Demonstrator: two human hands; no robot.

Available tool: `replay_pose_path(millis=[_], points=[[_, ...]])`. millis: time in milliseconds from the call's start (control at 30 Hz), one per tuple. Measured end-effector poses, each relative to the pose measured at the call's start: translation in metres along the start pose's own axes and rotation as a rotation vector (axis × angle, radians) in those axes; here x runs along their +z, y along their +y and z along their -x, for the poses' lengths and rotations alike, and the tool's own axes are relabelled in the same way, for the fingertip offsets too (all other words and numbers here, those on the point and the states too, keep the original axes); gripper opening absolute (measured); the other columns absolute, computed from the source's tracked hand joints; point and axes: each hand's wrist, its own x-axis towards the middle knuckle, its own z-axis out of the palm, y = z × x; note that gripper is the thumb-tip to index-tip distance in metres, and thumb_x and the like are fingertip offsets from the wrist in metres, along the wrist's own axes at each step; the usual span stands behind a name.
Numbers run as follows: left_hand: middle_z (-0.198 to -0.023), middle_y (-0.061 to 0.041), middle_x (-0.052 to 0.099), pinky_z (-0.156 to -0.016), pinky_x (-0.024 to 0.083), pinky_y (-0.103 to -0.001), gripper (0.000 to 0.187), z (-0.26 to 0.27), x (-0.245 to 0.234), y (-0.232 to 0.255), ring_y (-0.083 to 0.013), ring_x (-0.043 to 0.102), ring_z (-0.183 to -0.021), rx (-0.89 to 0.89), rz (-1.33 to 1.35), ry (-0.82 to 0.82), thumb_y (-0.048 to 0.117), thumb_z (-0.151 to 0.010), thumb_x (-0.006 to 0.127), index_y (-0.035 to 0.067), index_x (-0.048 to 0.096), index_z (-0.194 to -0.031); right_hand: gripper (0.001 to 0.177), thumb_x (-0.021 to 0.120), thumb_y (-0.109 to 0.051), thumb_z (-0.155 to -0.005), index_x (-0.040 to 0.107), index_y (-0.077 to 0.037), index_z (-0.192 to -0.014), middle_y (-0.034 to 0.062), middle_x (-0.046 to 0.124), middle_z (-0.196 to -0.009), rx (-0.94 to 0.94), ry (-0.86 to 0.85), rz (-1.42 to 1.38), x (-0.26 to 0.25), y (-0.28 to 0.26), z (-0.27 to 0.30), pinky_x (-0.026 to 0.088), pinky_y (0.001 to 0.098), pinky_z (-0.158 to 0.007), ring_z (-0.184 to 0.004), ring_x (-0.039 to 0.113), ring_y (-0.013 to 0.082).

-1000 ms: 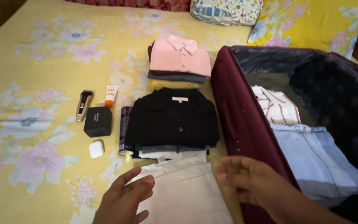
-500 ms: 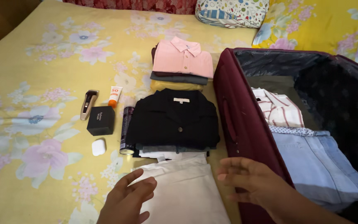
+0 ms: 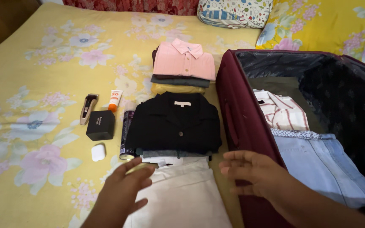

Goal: The person packs clothing items into a suitcase by picking up folded shirts, t-shirts, and trousers from a bed and placing them inside sequentially.

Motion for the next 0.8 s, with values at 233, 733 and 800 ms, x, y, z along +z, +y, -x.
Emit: replay_pose_path(millis=[233,733,800], points=[[-0.131,-0.008,0.068,-0.099,0.054,-0.045,0.065,0.004,0.016,0.045,-0.0232,0.064,-0.123,0.090,-0.037,-0.014,0.032,-0.088,0.074,0.017,0.052,-0.148,0.063,0.075,-0.028,-0.087,0.052,-0.007,-0.141,0.0089,0.067,-0.133,-0.136,-0.058,-0.025,-0.011,-0.024,-0.023,0.056,0.0410,-0.097,-0.119,0.064,0.0229],[-0.141,-0.001,0.064,-0.103,0.049,-0.045,0.064,-0.062,0.049,0.114,-0.0201,0.061,-0.129,0.027,-0.090,0.017,0.034,-0.087,0.069,0.019,0.050,-0.147,0.060,0.075,-0.029,-0.083,0.058,-0.010,-0.138,0.0048,0.072,-0.113,-0.023,0.028,0.029,-0.012,-0.097,-0.099,0.058,0.0384,-0.093,-0.102,0.067,0.0151],[-0.142,0.001,0.065,-0.104,0.048,-0.045,0.064,-0.077,0.052,0.118,-0.0199,0.060,-0.130,0.013,-0.112,0.009,0.034,-0.087,0.068,0.020,0.049,-0.147,0.062,0.076,-0.028,-0.082,0.057,-0.010,-0.139,0.0044,0.072,-0.113,-0.005,0.019,0.051,-0.014,-0.098,-0.115,0.058,0.0386,-0.094,-0.103,0.067,0.0150]])
